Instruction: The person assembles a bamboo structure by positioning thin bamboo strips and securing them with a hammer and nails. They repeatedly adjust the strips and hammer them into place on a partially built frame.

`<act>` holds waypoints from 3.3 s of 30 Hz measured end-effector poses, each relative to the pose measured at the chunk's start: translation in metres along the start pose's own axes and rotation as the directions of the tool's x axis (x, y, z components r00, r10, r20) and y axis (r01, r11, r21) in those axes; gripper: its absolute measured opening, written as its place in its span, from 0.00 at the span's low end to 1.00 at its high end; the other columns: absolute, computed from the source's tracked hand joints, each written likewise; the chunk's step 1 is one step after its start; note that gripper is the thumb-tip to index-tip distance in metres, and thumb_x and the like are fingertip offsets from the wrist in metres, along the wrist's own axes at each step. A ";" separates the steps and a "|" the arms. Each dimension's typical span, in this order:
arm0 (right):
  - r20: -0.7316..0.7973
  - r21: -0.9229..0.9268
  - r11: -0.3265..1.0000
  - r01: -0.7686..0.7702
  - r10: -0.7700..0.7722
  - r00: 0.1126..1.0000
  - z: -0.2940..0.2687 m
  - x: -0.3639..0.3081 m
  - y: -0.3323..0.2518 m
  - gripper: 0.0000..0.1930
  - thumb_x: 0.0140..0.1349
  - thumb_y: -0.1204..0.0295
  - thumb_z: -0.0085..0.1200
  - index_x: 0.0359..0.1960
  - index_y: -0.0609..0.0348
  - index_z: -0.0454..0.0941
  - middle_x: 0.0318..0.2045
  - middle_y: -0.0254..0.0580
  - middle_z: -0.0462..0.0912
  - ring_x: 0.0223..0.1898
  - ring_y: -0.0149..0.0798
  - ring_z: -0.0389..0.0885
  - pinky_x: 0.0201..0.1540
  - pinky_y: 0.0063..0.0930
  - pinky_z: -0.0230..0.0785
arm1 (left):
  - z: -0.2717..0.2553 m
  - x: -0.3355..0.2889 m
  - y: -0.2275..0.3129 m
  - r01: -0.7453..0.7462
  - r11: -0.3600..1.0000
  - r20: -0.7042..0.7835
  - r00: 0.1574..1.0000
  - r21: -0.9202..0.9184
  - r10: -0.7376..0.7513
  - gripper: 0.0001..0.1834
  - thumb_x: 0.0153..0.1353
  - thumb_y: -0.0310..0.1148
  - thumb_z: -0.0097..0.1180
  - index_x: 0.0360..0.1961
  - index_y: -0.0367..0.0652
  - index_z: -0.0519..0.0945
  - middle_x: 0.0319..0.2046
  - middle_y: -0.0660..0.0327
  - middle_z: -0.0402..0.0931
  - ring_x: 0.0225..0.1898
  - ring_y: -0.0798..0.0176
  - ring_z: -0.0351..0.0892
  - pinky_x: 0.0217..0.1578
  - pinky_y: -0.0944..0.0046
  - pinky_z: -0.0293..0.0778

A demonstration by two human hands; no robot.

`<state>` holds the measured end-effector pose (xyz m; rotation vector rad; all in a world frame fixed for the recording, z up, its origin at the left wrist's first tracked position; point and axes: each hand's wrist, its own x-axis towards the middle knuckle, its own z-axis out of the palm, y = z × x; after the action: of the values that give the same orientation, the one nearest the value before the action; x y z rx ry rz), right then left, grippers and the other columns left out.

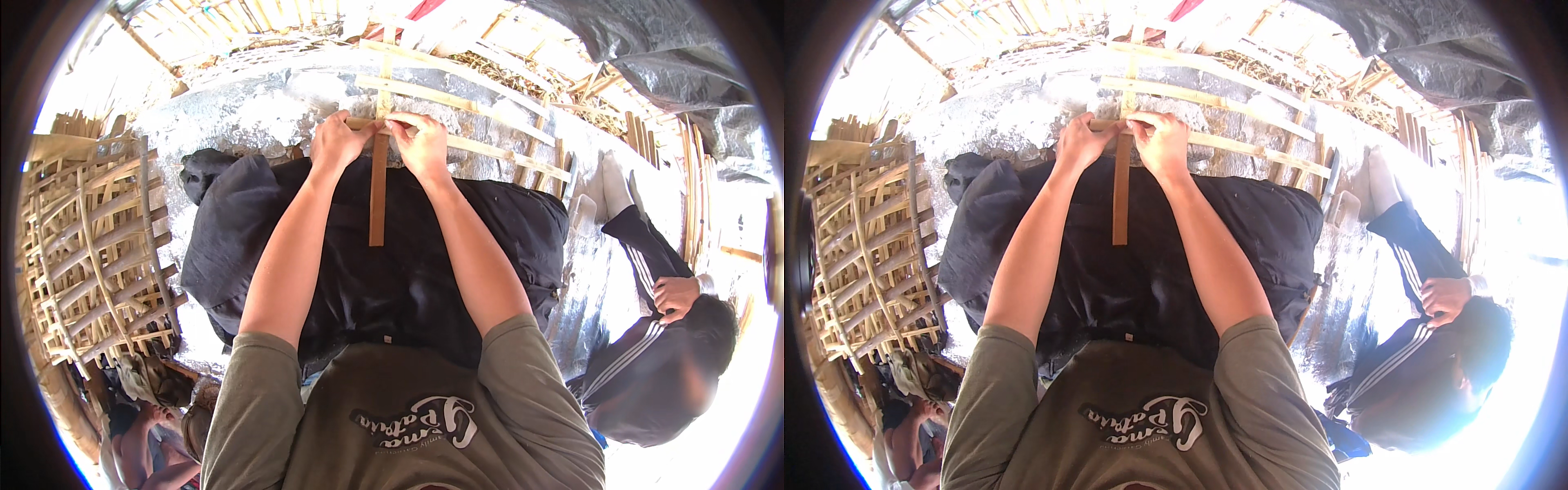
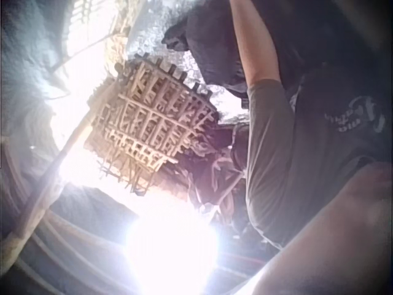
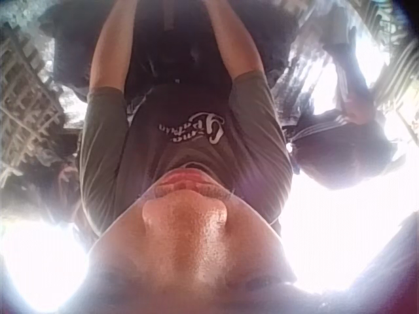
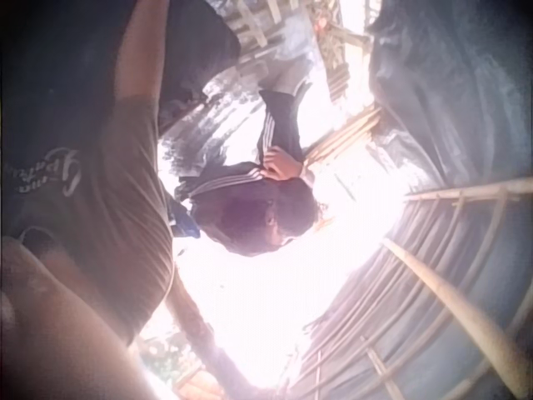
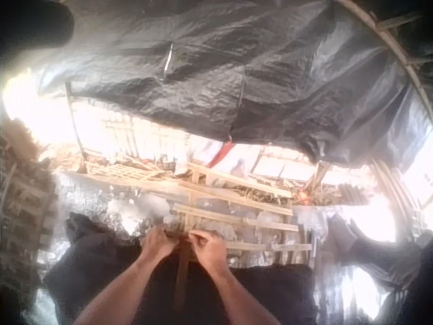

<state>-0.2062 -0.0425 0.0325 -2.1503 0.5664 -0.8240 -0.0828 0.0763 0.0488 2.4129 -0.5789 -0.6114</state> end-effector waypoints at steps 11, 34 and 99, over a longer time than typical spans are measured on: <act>-0.050 -0.121 0.989 0.081 -0.087 0.995 0.002 0.001 -0.003 0.05 0.57 0.74 0.67 0.35 0.53 0.89 0.33 0.43 0.89 0.33 0.43 0.88 0.40 0.32 0.80 | -0.001 -0.002 0.002 -0.004 1.000 -0.022 1.000 0.016 0.004 0.38 0.49 0.67 0.67 0.35 0.36 0.82 0.37 0.42 0.84 0.46 0.42 0.84 0.48 0.48 0.76; -0.066 -0.082 0.978 0.194 -0.200 0.978 0.006 0.003 -0.003 0.03 0.55 0.76 0.64 0.31 0.54 0.87 0.27 0.38 0.87 0.25 0.42 0.83 0.33 0.35 0.75 | -0.004 -0.006 0.009 0.045 0.999 -0.020 0.999 0.018 -0.045 0.35 0.50 0.63 0.70 0.43 0.39 0.85 0.40 0.46 0.86 0.49 0.44 0.84 0.50 0.49 0.78; -0.077 0.085 0.996 0.002 0.004 0.997 0.013 -0.006 0.000 0.19 0.52 0.79 0.66 0.45 0.59 0.74 0.26 0.40 0.88 0.29 0.41 0.89 0.35 0.33 0.79 | 0.013 -0.001 0.001 -0.652 0.717 -0.267 0.757 -0.248 0.596 0.06 0.57 0.20 0.64 0.36 0.36 0.84 0.33 0.53 0.82 0.35 0.50 0.86 0.37 0.57 0.82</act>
<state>-0.2012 -0.0322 0.0234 -2.0482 0.5620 -0.9179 -0.0912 0.0707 0.0403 1.7617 -1.0677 -0.1769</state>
